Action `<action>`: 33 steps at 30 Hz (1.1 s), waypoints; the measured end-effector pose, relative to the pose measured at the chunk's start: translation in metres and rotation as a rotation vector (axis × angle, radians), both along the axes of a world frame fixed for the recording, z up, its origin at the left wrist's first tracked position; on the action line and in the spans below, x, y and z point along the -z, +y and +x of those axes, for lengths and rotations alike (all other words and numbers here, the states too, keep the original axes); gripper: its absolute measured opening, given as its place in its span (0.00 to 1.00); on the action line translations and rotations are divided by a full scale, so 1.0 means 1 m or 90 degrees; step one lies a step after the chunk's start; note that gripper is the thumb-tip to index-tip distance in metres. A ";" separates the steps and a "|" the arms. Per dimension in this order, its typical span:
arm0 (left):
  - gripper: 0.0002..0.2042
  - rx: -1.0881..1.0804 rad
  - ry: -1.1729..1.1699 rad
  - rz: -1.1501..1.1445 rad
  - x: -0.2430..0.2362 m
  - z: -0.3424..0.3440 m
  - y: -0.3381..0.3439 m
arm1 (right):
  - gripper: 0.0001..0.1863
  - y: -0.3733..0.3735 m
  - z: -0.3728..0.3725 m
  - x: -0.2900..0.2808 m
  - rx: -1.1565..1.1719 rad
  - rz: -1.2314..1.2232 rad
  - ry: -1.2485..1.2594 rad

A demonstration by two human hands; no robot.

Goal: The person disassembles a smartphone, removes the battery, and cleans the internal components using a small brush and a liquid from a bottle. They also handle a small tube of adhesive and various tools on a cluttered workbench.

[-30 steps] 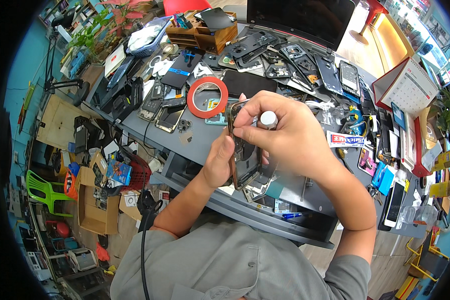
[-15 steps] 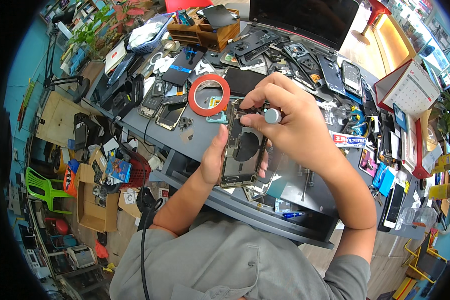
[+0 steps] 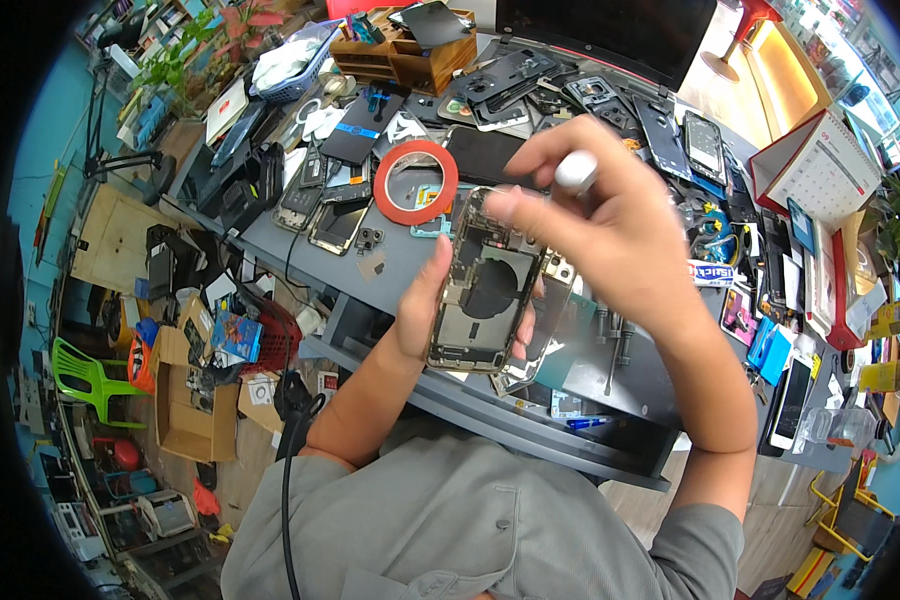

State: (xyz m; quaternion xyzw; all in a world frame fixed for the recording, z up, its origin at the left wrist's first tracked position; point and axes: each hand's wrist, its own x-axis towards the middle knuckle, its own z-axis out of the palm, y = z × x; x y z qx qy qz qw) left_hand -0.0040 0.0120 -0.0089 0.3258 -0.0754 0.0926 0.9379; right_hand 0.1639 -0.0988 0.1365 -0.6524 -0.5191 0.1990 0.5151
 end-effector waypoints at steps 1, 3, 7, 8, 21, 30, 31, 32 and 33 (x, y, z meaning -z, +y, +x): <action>0.43 -0.012 -0.012 -0.053 -0.008 0.001 -0.003 | 0.10 0.000 0.004 0.003 -0.039 0.098 0.117; 0.42 0.003 -0.011 -0.117 -0.015 0.002 -0.001 | 0.14 -0.010 0.019 -0.006 -0.054 0.144 0.317; 0.38 0.047 -0.020 -0.197 -0.016 -0.001 0.002 | 0.25 -0.003 0.026 -0.011 -0.030 0.264 0.136; 0.37 0.060 -0.026 -0.209 -0.017 -0.001 0.002 | 0.25 -0.003 0.028 -0.009 0.003 0.263 0.109; 0.34 0.045 0.036 -0.227 -0.018 -0.004 0.003 | 0.14 0.001 0.008 0.003 -0.016 0.104 0.166; 0.33 0.032 0.068 -0.242 -0.015 -0.002 0.004 | 0.15 0.004 -0.006 0.020 -0.039 0.134 0.089; 0.33 0.028 0.074 -0.236 -0.015 -0.003 0.004 | 0.15 0.004 -0.005 0.021 -0.047 0.126 0.092; 0.33 0.026 0.076 -0.234 -0.014 -0.003 0.004 | 0.15 0.003 -0.004 0.022 -0.055 0.119 0.095; 0.33 0.023 0.078 -0.233 -0.014 -0.003 0.004 | 0.15 0.003 -0.004 0.024 -0.063 0.111 0.097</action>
